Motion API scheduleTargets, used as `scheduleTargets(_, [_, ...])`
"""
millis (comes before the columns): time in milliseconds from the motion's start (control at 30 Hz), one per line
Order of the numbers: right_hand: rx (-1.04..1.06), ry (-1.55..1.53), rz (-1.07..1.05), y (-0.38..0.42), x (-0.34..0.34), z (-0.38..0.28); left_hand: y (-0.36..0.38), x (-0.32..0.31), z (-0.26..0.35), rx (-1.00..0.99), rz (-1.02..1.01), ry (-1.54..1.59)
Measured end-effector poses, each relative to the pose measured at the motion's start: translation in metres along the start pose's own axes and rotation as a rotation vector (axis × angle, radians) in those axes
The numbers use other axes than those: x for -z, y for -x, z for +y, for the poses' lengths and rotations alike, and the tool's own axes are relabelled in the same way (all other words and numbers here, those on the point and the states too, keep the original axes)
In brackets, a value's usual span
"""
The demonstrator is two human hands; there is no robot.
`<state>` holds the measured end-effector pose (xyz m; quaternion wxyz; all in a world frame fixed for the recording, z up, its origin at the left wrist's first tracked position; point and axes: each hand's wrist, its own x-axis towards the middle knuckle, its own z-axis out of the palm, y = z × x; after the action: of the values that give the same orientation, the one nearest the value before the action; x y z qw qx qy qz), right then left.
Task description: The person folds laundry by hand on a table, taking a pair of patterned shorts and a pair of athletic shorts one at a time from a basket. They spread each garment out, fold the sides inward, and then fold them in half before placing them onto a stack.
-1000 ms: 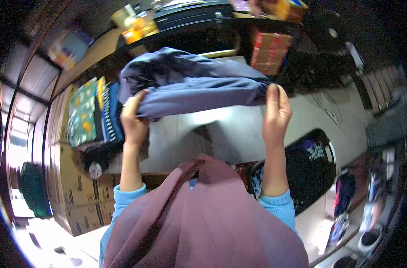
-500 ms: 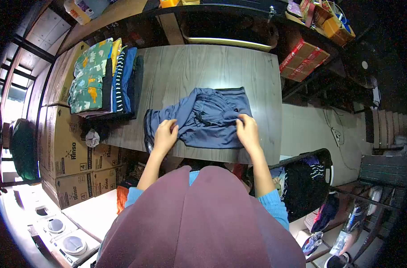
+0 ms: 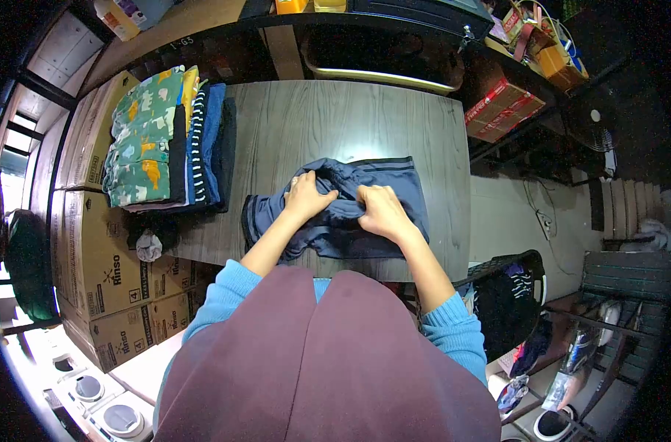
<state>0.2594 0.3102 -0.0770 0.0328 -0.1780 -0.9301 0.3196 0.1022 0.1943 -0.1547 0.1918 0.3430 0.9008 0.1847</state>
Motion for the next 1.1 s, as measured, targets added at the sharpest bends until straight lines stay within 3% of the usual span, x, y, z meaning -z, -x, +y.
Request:
scheduleTargets(133, [0.047,-0.53,-0.19,-0.006,0.019,-0.042,-0.022,0.024,0.002,0.001,-0.113,-0.216])
scheduleTargets(200, [0.114,-0.624,-0.333,-0.002,0.033,-0.053,-0.049,0.03,-0.026,-0.055,0.033,-0.284])
scheduleTargets(267, [0.267,-0.062,-0.389,0.004,0.055,-0.059,-0.072,0.071,-0.047,-0.003,0.095,-0.156])
scheduleTargets(333, [0.155,0.438,-0.322,0.008,0.058,-0.046,-0.076,0.126,-0.042,-0.074,0.374,-0.115])
scheduleTargets(400, [0.154,0.684,-0.098,-0.001,0.07,-0.035,-0.079,0.177,-0.029,-0.204,0.571,0.053])
scheduleTargets(533, [0.27,0.875,0.67,-0.038,0.124,-0.064,-0.059,0.267,0.016,-0.536,0.885,0.359])
scheduleTargets(667, [0.215,1.008,0.937,-0.043,0.159,-0.083,-0.02,0.317,0.057,-0.8,1.045,0.338])
scheduleTargets(700, [0.19,1.014,0.935,-0.039,0.158,-0.082,-0.002,0.321,0.064,-0.788,0.979,0.232])
scheduleTargets(800, [0.136,0.958,0.874,-0.017,0.137,-0.068,0.028,0.294,0.057,-0.795,0.482,0.514])
scheduleTargets(867, [0.21,0.885,0.854,-0.001,0.105,-0.039,0.04,0.249,0.04,-0.82,0.22,0.561])
scheduleTargets(933, [0.083,0.82,0.703,0.02,0.062,-0.016,0.051,0.198,0.017,-0.666,-0.138,0.498])
scheduleTargets(1000, [-0.081,0.762,0.484,0.047,0.021,0.0,0.054,0.116,-0.012,-0.54,-0.241,0.555])
scheduleTargets(1100, [-0.259,0.638,0.254,0.079,-0.031,0.016,0.059,0.025,-0.04,-0.428,-0.323,0.373])
